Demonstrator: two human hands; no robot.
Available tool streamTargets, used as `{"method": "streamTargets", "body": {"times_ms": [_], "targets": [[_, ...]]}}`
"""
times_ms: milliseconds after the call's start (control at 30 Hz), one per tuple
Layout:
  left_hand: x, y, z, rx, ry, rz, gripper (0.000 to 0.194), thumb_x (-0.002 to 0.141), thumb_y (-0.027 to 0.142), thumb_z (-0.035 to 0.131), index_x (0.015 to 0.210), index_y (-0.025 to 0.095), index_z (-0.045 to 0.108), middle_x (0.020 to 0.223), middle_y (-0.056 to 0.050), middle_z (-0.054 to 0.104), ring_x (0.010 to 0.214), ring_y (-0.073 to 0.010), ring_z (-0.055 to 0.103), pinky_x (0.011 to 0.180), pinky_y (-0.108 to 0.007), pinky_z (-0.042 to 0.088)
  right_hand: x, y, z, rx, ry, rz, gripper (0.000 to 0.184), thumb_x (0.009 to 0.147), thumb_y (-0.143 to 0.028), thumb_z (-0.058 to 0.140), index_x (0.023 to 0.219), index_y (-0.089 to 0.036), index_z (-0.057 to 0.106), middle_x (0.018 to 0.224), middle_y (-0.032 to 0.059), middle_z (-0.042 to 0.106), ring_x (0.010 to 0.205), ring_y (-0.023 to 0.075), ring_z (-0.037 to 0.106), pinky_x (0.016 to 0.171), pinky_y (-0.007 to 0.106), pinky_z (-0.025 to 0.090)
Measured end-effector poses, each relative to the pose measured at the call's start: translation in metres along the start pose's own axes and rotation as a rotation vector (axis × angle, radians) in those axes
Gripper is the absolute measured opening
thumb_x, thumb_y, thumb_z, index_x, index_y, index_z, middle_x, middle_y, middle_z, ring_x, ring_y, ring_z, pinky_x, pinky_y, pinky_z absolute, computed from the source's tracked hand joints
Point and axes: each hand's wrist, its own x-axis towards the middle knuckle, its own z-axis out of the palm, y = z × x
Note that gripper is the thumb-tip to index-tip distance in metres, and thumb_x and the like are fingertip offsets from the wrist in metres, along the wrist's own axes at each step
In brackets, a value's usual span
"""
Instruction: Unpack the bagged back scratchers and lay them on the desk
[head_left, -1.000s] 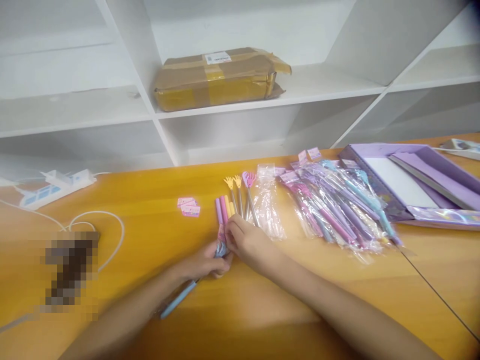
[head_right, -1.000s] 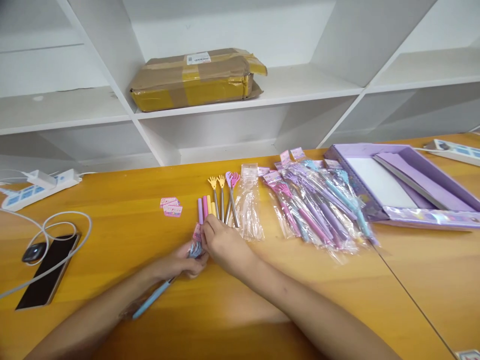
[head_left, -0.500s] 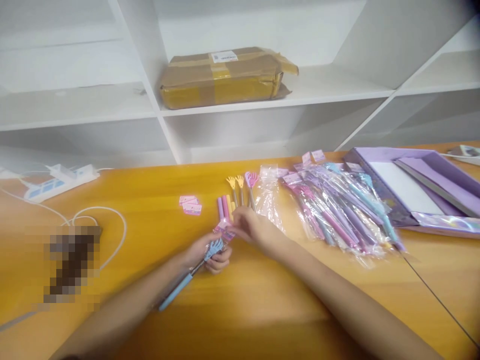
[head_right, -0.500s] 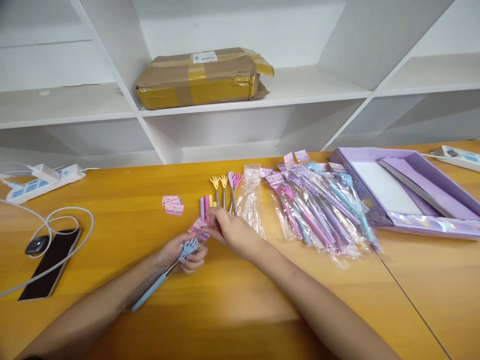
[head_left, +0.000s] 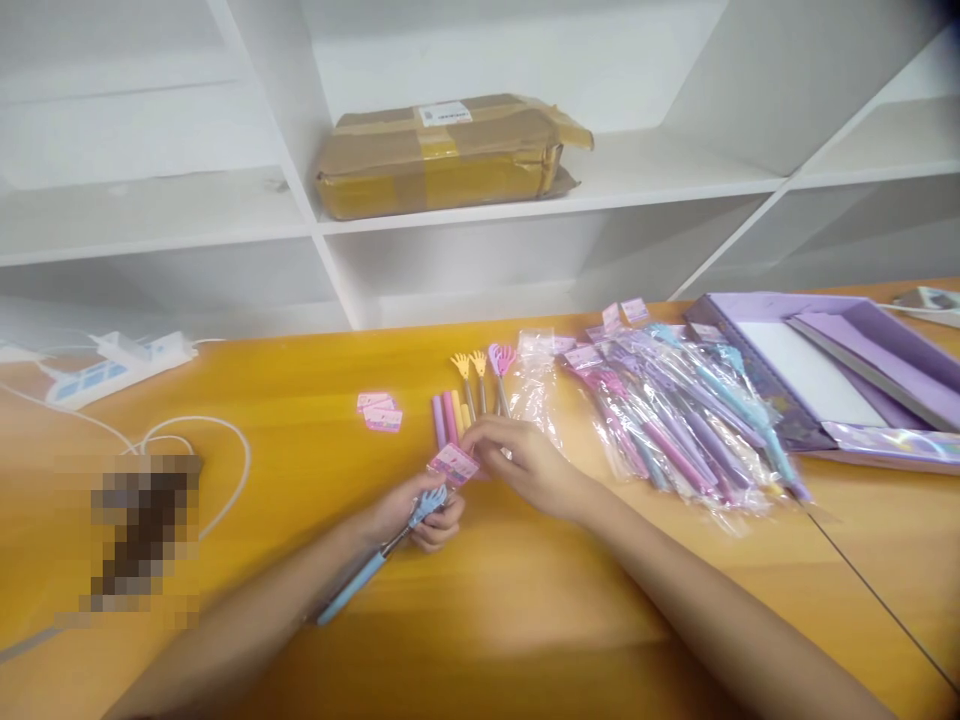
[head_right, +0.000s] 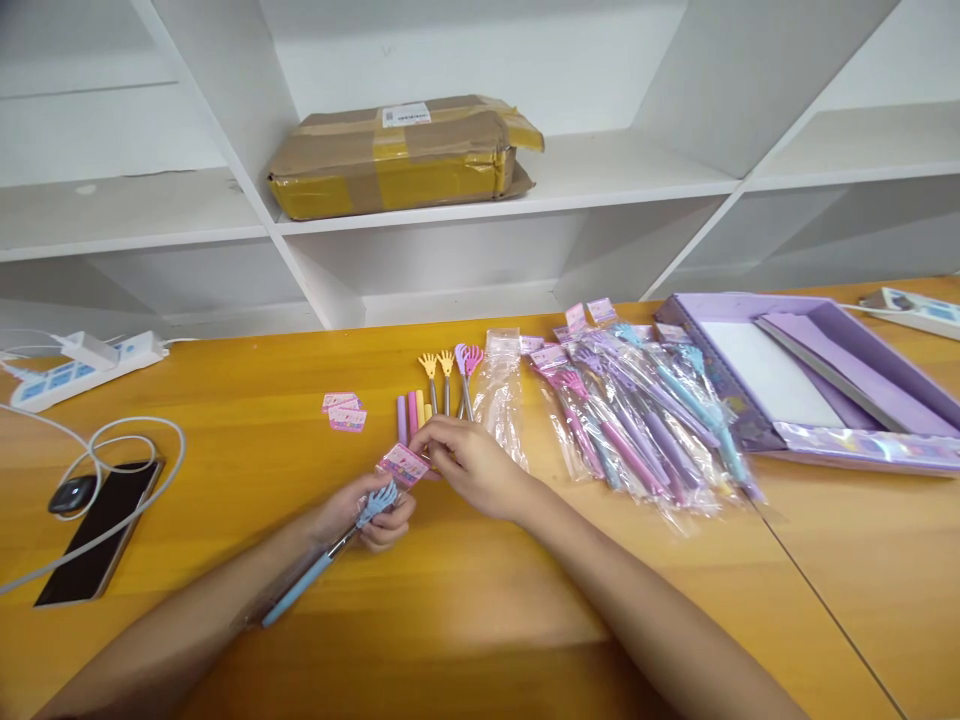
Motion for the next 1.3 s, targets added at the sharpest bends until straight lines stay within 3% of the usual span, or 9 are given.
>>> {"method": "streamTargets", "body": {"times_ms": [100, 233, 367, 467, 633, 733, 900, 1067, 1300], "targets": [[0.0, 0.001, 0.002, 0.016, 0.001, -0.012, 0.068, 0.088, 0.084, 0.054, 0.061, 0.023, 0.042, 0.045, 0.007, 0.028, 0.038, -0.0078, 0.012, 0.042, -0.027, 0.007, 0.0, -0.007, 0.0, -0.016, -0.021, -0.01, 0.018, 0.107, -0.023, 0.054, 0.097, -0.021, 0.069, 0.102, 0.0065, 0.069, 0.093, 0.0197, 0.067, 0.086, 0.035, 0.056], [0.0, -0.002, 0.001, 0.005, 0.016, 0.024, 0.064, 0.09, 0.079, 0.056, 0.064, 0.022, 0.046, 0.049, 0.006, 0.029, 0.04, -0.0078, 0.013, 0.043, -0.026, 0.008, -0.003, -0.009, -0.001, -0.173, 0.124, -0.033, 0.018, 0.109, -0.027, 0.052, 0.096, -0.022, 0.063, 0.108, 0.0107, 0.067, 0.1, 0.023, 0.066, 0.09, 0.039, 0.055], [0.0, -0.006, -0.004, -0.092, 0.063, 0.061, 0.044, 0.093, 0.063, 0.059, 0.086, 0.02, 0.059, 0.058, 0.007, 0.029, 0.043, -0.0081, 0.015, 0.047, -0.023, 0.008, 0.017, -0.011, -0.007, -0.311, 0.28, 0.044, 0.019, 0.111, -0.031, 0.048, 0.096, -0.022, 0.056, 0.095, 0.0082, 0.067, 0.083, 0.0215, 0.064, 0.075, 0.034, 0.05], [0.0, -0.007, -0.005, -0.125, 0.06, 0.02, 0.043, 0.091, 0.062, 0.06, 0.087, 0.019, 0.058, 0.058, 0.006, 0.031, 0.043, -0.0084, 0.016, 0.046, -0.025, 0.009, 0.058, -0.01, 0.003, -0.3, 0.216, 0.141, 0.021, 0.111, -0.031, 0.05, 0.094, -0.022, 0.056, 0.079, 0.0019, 0.066, 0.069, 0.018, 0.06, 0.068, 0.03, 0.044], [0.0, -0.006, -0.004, -0.13, 0.106, 0.015, 0.043, 0.09, 0.062, 0.059, 0.08, 0.02, 0.054, 0.056, 0.006, 0.03, 0.042, -0.0089, 0.017, 0.044, -0.026, 0.008, 0.117, -0.005, 0.041, -0.369, 0.055, 0.122, 0.018, 0.108, -0.025, 0.059, 0.092, -0.018, 0.061, 0.093, 0.0058, 0.07, 0.08, 0.0174, 0.063, 0.075, 0.029, 0.042], [0.001, -0.005, -0.005, -0.116, 0.098, 0.048, 0.04, 0.086, 0.059, 0.062, 0.079, 0.02, 0.054, 0.056, 0.006, 0.03, 0.042, -0.0087, 0.017, 0.044, -0.025, 0.011, 0.107, -0.01, 0.042, -0.368, 0.05, 0.105, 0.029, 0.112, -0.033, 0.052, 0.09, -0.018, 0.062, 0.097, 0.008, 0.069, 0.086, 0.0194, 0.062, 0.077, 0.031, 0.043], [0.001, -0.003, -0.009, -0.074, 0.02, 0.147, 0.033, 0.071, 0.041, 0.077, 0.073, 0.019, 0.053, 0.059, 0.006, 0.039, 0.044, -0.007, 0.027, 0.043, -0.023, 0.02, 0.047, -0.031, 0.014, -0.236, -0.23, 0.064, 0.028, 0.103, -0.04, 0.067, 0.082, -0.021, 0.066, 0.08, 0.0013, 0.069, 0.072, 0.0169, 0.062, 0.065, 0.029, 0.043], [-0.013, 0.002, 0.003, 0.06, -0.03, 0.132, 0.054, 0.072, 0.045, 0.084, 0.116, 0.016, 0.073, 0.096, -0.01, 0.071, 0.08, -0.0208, 0.066, 0.074, -0.034, 0.053, 0.017, -0.064, -0.01, -0.084, 0.015, 0.184, 0.032, 0.104, -0.044, 0.065, 0.082, -0.021, 0.069, 0.078, 0.0011, 0.07, 0.068, 0.0155, 0.062, 0.062, 0.028, 0.046], [-0.019, 0.001, 0.011, 0.093, -0.119, 0.11, 0.051, 0.083, 0.048, 0.081, 0.119, 0.012, 0.078, 0.086, -0.012, 0.076, 0.07, -0.023, 0.071, 0.072, -0.037, 0.054, 0.023, -0.101, -0.044, -0.261, 0.41, 0.15, 0.033, 0.1, -0.047, 0.07, 0.081, -0.021, 0.068, 0.071, -0.0007, 0.064, 0.065, 0.0143, 0.058, 0.062, 0.027, 0.044]]}}
